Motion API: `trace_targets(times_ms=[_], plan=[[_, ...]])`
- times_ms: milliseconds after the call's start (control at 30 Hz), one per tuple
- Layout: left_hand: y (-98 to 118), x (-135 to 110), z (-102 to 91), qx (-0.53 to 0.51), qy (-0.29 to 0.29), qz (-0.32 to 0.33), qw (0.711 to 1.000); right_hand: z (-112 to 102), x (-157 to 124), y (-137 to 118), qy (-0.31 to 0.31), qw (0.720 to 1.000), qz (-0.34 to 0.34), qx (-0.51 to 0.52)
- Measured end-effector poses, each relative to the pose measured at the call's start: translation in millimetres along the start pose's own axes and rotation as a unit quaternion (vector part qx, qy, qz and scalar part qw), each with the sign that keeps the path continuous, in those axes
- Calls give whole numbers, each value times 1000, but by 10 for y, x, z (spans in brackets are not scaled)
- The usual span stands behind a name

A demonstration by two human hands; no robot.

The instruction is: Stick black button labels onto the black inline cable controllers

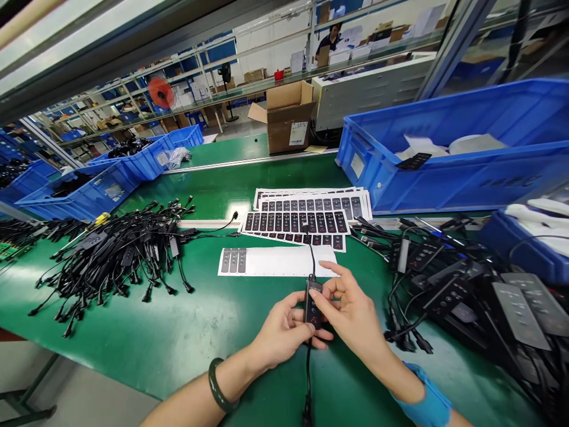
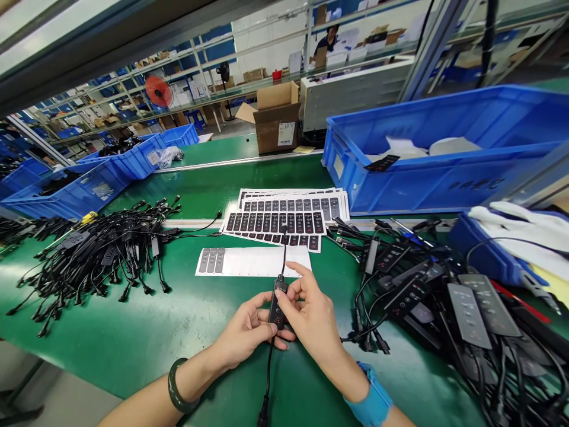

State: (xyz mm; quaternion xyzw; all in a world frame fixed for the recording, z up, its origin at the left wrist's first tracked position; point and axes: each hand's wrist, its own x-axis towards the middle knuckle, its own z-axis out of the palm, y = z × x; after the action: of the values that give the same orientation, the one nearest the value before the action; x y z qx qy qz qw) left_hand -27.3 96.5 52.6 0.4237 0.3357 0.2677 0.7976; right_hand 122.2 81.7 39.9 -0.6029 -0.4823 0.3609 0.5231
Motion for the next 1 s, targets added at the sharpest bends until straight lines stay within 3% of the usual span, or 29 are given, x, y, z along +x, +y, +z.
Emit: trace_targets(times_ms=[100, 233, 300, 433, 533, 733, 900, 1000], plan=[[8, 2, -2, -6, 3, 2, 1000, -16, 30, 22, -4, 1000, 16, 2], [46, 2, -4, -15, -14, 18, 1000, -8, 33, -6, -142, 986, 83, 34], [48, 5, -6, -8, -22, 17, 1000, 7, 29, -32, -180, 979, 84, 47], [13, 12, -9, 6, -10, -9, 1000, 9, 63, -57, -120, 991, 40, 40], [-18, 15, -8, 1, 1, -26, 1000, -18, 106, -54, -84, 995, 57, 22], [-106, 82, -49, -9, 28, 7, 1000, -6, 70, 8, -102, 995, 18, 15], [-209, 162, -80, 38, 28, 38, 998, 82, -15, 77, -84, 995, -21, -51], [-146, 164, -113, 96, 20, 38, 994, 55, 50, 56, -75, 994, -45, -72]])
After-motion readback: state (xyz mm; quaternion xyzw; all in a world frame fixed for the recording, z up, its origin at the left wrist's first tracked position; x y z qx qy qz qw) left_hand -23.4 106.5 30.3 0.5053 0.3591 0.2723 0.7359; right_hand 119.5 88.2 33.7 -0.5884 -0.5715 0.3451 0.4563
